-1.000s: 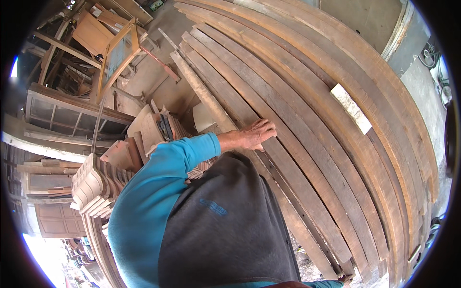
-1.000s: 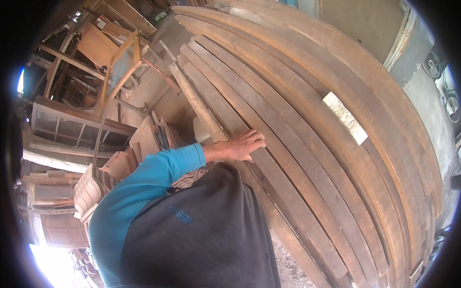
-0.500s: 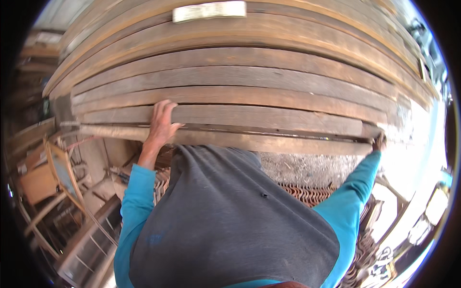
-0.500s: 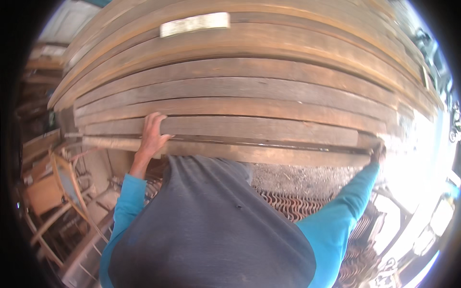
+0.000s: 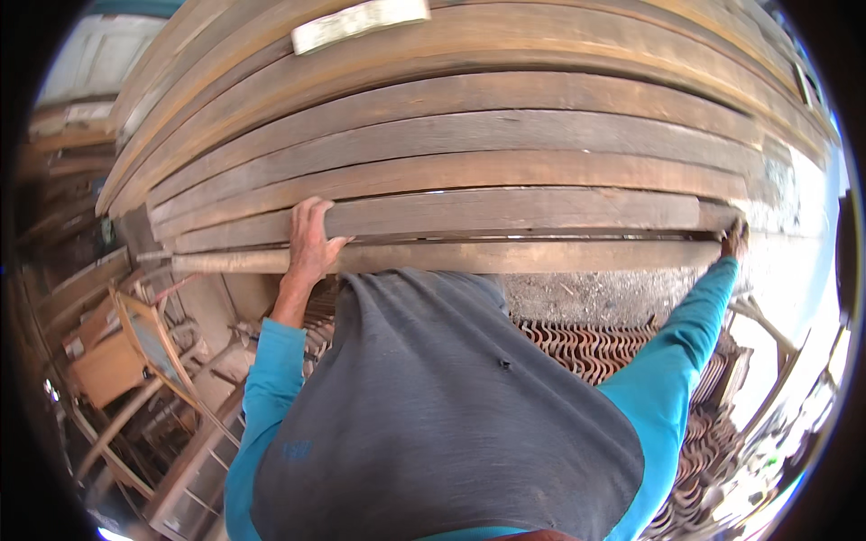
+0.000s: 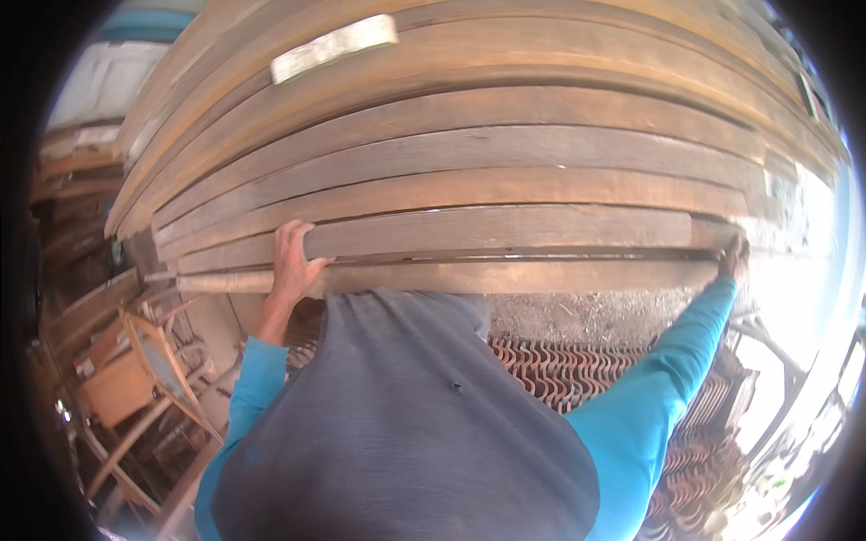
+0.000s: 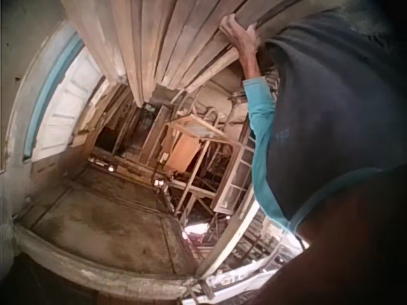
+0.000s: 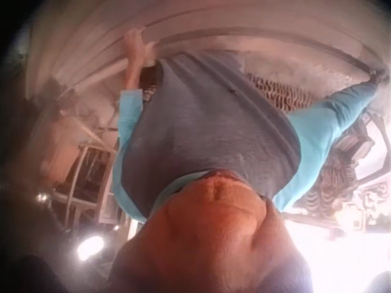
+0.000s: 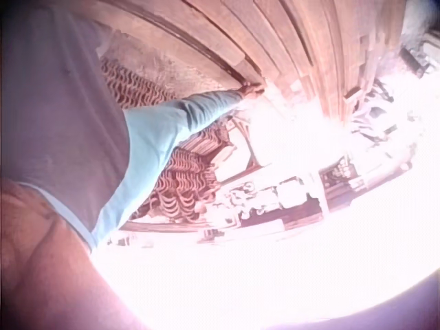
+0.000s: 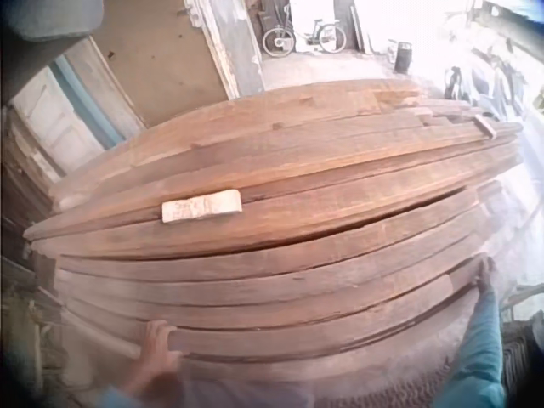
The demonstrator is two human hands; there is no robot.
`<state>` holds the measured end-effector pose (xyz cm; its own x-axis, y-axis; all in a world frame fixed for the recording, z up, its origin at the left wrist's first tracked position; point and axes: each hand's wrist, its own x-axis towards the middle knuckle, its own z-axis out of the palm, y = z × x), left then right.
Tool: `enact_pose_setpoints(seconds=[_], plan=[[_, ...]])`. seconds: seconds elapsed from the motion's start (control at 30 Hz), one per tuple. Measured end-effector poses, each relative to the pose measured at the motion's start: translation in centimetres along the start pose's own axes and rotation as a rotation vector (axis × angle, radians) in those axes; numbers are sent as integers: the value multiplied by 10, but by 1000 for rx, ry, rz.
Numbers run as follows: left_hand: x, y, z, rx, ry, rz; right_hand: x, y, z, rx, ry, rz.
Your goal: The person organizes long wooden planks by hand, shifting them within a large stack and periodically using a set of pliers and a hammer to remove small debris or nails from the wood.
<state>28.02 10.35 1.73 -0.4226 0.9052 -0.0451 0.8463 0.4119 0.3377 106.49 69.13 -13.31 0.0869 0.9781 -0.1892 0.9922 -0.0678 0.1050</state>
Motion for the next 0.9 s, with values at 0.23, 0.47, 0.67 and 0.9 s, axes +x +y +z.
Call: enact_pose_setpoints(seconds=[0.23, 0.47, 0.67, 0.9], plan=[[3, -5, -11, -88, 54, 28, 29, 39, -22, 331, 24, -33], [-27, -4, -3, -117, 66, -81, -72, -257, -143, 643, 438, -208], [-30, -63, -42, -351, 330, 27, -356, -510, -146, 972, 74, -910], [-106, -322, -122, -265, 1150, -885, -595, -631, -137, 540, -149, -1329]])
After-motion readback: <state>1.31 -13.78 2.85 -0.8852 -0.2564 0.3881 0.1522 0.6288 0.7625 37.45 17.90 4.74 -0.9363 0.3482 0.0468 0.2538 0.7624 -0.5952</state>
